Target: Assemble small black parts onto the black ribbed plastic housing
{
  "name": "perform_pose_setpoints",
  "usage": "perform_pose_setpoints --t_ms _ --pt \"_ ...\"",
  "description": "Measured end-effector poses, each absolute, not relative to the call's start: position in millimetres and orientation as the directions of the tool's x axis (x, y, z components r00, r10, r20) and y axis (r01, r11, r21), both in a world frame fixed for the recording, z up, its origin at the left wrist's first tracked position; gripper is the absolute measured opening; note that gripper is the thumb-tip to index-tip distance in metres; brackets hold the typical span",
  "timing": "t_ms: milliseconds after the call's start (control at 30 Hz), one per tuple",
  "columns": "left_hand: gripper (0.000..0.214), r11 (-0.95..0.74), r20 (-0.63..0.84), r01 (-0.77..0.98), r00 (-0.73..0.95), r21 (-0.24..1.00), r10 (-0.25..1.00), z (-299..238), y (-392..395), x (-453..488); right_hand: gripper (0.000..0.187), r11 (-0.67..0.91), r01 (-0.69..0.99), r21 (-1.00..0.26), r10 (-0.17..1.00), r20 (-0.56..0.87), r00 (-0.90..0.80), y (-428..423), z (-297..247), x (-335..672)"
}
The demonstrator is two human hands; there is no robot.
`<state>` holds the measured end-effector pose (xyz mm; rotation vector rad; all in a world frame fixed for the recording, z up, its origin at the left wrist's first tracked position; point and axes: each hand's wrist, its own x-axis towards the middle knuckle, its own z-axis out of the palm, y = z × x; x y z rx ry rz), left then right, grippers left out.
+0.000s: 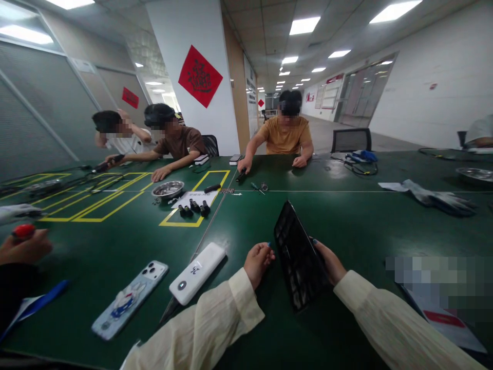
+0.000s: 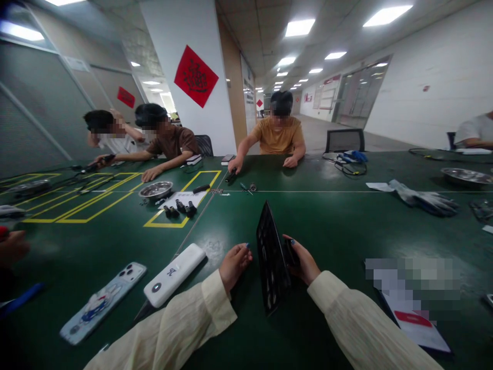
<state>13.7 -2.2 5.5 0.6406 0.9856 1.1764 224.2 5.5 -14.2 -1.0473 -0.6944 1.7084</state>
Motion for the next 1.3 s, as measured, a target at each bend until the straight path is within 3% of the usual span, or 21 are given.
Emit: perform_pose_setpoints --t_ms 200,333,567,700,933,1067,1300 --pt "0.031 0.051 -0.063 -0.135 -0.086 0.990 0.994 8 0 13 0.043 -0.383 -0.419 -0.823 0.924 -0.351 -0.155 4 -6 223" --pt "0.033 -0.072 0.072 0.014 -0.028 0.997 0.997 7 1 13 0.043 -0.396 -0.480 -0.783 0.910 -0.403 -0.093 -3 3 216" --pt "0.039 0.024 -0.029 -0.161 -0.030 0.987 0.999 -8 6 17 0.040 -0.287 -0.585 -0.759 0.950 -0.304 -0.072 -11 -9 200" --pt "0.042 0.019 -0.017 -0.166 0.012 0.986 1.000 -6 3 18 0.036 -0.281 -0.590 -0.757 0.955 -0.279 -0.097 -8 -9 200" --pt "0.034 -0.060 0.060 0.016 0.009 0.998 0.998 -1 1 17 0.038 -0.262 -0.533 -0.805 0.961 -0.266 -0.071 -11 -3 200" --pt "0.039 -0.042 0.032 0.118 0.090 0.992 0.995 -1 -1 16 0.039 -0.264 -0.495 -0.828 0.959 -0.278 -0.046 -14 3 198" --pt "0.043 -0.172 0.123 0.440 0.138 0.881 0.983 7 -8 12 0.040 -0.256 -0.472 -0.843 0.964 -0.258 -0.061 -13 -1 198"
